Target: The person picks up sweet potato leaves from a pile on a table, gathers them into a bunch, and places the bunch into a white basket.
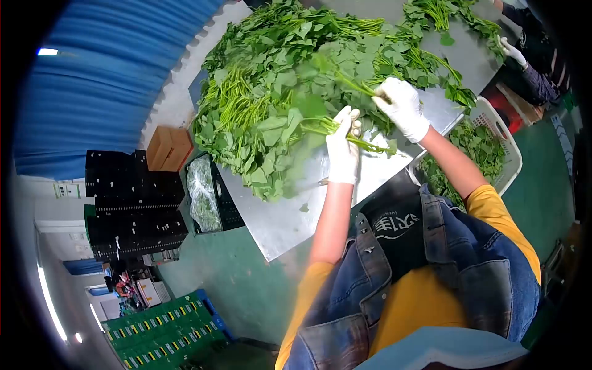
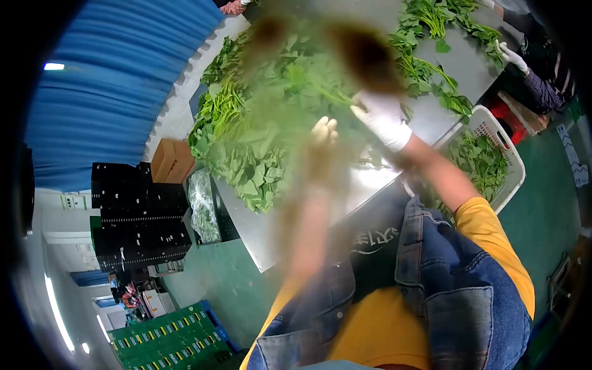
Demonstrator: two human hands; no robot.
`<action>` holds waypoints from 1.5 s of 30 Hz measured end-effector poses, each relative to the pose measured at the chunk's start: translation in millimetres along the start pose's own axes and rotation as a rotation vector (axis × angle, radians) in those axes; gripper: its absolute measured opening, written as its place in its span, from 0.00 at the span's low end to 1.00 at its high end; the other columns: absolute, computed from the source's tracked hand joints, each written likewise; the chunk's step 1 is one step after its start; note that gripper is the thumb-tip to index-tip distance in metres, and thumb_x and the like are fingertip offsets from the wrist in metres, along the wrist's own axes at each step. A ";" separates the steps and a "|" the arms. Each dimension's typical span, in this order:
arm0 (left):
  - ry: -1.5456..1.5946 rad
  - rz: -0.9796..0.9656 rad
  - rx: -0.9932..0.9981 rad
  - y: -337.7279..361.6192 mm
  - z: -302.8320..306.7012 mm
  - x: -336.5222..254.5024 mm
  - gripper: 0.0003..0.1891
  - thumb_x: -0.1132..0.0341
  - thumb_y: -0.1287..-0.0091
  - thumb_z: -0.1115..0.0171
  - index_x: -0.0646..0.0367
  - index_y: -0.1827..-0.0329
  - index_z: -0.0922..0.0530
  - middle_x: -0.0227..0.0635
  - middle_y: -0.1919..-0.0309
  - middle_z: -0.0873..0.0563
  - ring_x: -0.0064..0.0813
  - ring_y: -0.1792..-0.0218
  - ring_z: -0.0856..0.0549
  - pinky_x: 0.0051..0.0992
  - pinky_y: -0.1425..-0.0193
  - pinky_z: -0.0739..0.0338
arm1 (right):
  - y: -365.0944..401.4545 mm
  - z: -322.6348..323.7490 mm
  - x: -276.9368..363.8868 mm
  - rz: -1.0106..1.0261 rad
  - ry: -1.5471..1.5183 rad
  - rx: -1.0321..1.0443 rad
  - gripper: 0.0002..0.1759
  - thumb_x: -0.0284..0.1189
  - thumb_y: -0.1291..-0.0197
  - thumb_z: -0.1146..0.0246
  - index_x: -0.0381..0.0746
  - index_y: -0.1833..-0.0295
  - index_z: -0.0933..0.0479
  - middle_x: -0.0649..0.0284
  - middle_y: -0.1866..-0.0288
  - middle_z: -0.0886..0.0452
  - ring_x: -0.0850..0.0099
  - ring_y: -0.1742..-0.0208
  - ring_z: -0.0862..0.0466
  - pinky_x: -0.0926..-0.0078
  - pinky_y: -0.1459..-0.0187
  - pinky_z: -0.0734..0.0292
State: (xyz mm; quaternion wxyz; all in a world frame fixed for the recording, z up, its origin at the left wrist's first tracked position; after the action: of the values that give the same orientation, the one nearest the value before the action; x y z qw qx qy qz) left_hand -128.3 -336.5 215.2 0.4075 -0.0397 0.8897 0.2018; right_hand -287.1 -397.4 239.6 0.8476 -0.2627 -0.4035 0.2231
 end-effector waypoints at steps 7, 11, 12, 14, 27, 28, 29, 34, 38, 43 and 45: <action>-0.279 -0.100 0.036 4.5 -20.7 6.2 0.06 0.74 0.37 0.37 0.65 0.58 0.20 0.31 0.72 0.18 0.15 0.78 0.26 0.15 0.73 0.33 | 29.6 -2.1 26.1 0.300 0.344 0.164 0.12 0.33 0.55 0.33 0.43 0.63 0.23 0.65 0.68 0.25 0.65 0.63 0.24 0.67 0.59 0.32; -0.368 -0.109 0.041 -1.5 -3.5 5.5 0.06 0.73 0.37 0.37 0.65 0.58 0.20 0.31 0.71 0.18 0.16 0.77 0.25 0.14 0.74 0.33 | 27.2 16.4 7.6 -0.177 0.042 0.252 0.37 0.48 0.52 0.32 0.37 0.40 0.28 0.51 0.48 0.22 0.56 0.47 0.22 0.62 0.44 0.32; -0.370 -0.110 0.040 -0.1 -0.7 6.8 0.06 0.73 0.37 0.37 0.65 0.58 0.20 0.31 0.71 0.18 0.16 0.77 0.25 0.14 0.74 0.33 | 28.9 12.6 -3.9 -0.304 0.054 0.334 0.39 0.50 0.51 0.33 0.36 0.38 0.29 0.50 0.45 0.23 0.55 0.45 0.23 0.63 0.43 0.31; -0.753 -0.392 0.106 13.7 -16.1 -3.8 0.07 0.74 0.37 0.36 0.65 0.58 0.20 0.31 0.70 0.17 0.16 0.77 0.25 0.14 0.74 0.32 | 18.8 7.4 -6.7 -0.467 -0.003 0.582 0.42 0.54 0.48 0.36 0.36 0.35 0.32 0.48 0.44 0.22 0.55 0.44 0.21 0.65 0.45 0.28; 0.045 0.104 0.134 -34.4 50.3 24.1 0.13 0.69 0.33 0.41 0.68 0.51 0.22 0.35 0.65 0.17 0.16 0.74 0.25 0.15 0.71 0.30 | 109.2 124.5 -155.9 -0.711 -0.170 0.506 0.14 0.34 0.43 0.38 0.33 0.59 0.20 0.63 0.66 0.16 0.74 0.68 0.21 0.73 0.62 0.27; 0.186 0.103 0.201 -73.1 96.1 54.5 0.14 0.67 0.32 0.41 0.68 0.49 0.23 0.35 0.64 0.17 0.16 0.73 0.25 0.14 0.70 0.31 | 128.1 144.4 -178.0 -0.728 0.233 0.565 0.15 0.32 0.43 0.38 0.34 0.55 0.20 0.58 0.64 0.15 0.67 0.68 0.19 0.68 0.62 0.26; 0.011 0.024 0.026 -24.1 49.0 12.2 0.15 0.66 0.31 0.42 0.69 0.48 0.23 0.36 0.62 0.18 0.16 0.72 0.25 0.14 0.69 0.31 | 131.9 157.3 -168.2 -0.718 0.717 0.632 0.21 0.41 0.47 0.37 0.40 0.51 0.20 0.53 0.61 0.15 0.60 0.63 0.16 0.65 0.59 0.23; 0.026 0.064 -0.002 -20.9 44.2 24.0 0.16 0.66 0.30 0.43 0.70 0.47 0.25 0.39 0.61 0.18 0.18 0.72 0.24 0.14 0.70 0.30 | 108.4 84.3 -187.6 -0.689 0.118 0.277 0.22 0.44 0.47 0.36 0.37 0.55 0.21 0.50 0.58 0.17 0.54 0.55 0.18 0.60 0.52 0.24; 0.057 0.082 -0.049 -22.0 42.5 30.4 0.15 0.66 0.30 0.43 0.69 0.48 0.25 0.39 0.64 0.18 0.20 0.72 0.22 0.16 0.71 0.28 | 66.5 -8.9 -191.1 -0.516 0.514 0.528 0.18 0.42 0.45 0.39 0.37 0.60 0.20 0.47 0.60 0.18 0.51 0.58 0.18 0.60 0.53 0.24; -0.057 -0.002 -0.157 -8.8 43.5 11.4 0.14 0.65 0.30 0.42 0.68 0.50 0.24 0.38 0.65 0.18 0.20 0.73 0.22 0.14 0.72 0.28 | 14.7 29.5 -130.3 -0.409 0.305 0.345 0.11 0.32 0.45 0.40 0.35 0.72 0.18 0.52 0.76 0.18 0.59 0.75 0.19 0.64 0.70 0.25; -0.020 0.017 -0.132 -12.6 56.8 18.3 0.14 0.65 0.30 0.42 0.68 0.50 0.24 0.37 0.65 0.18 0.20 0.73 0.22 0.14 0.72 0.28 | 26.4 26.0 -147.0 -0.855 -0.602 0.518 0.13 0.28 0.39 0.43 0.33 0.72 0.18 0.69 0.83 0.25 0.83 0.86 0.34 0.83 0.83 0.41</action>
State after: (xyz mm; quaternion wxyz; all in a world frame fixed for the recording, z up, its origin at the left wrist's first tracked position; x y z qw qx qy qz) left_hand -97.2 -324.1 164.3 0.4114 -0.0569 0.8706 0.2638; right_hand -396.8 -457.2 153.8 0.7470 0.2144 -0.6291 0.0175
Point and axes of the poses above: each hand's wrist, its own y-axis away from the middle knuckle, its own z-axis out of the back of the hand, x = y × z, the point moved 3 cm from there along -y, towards the middle knuckle
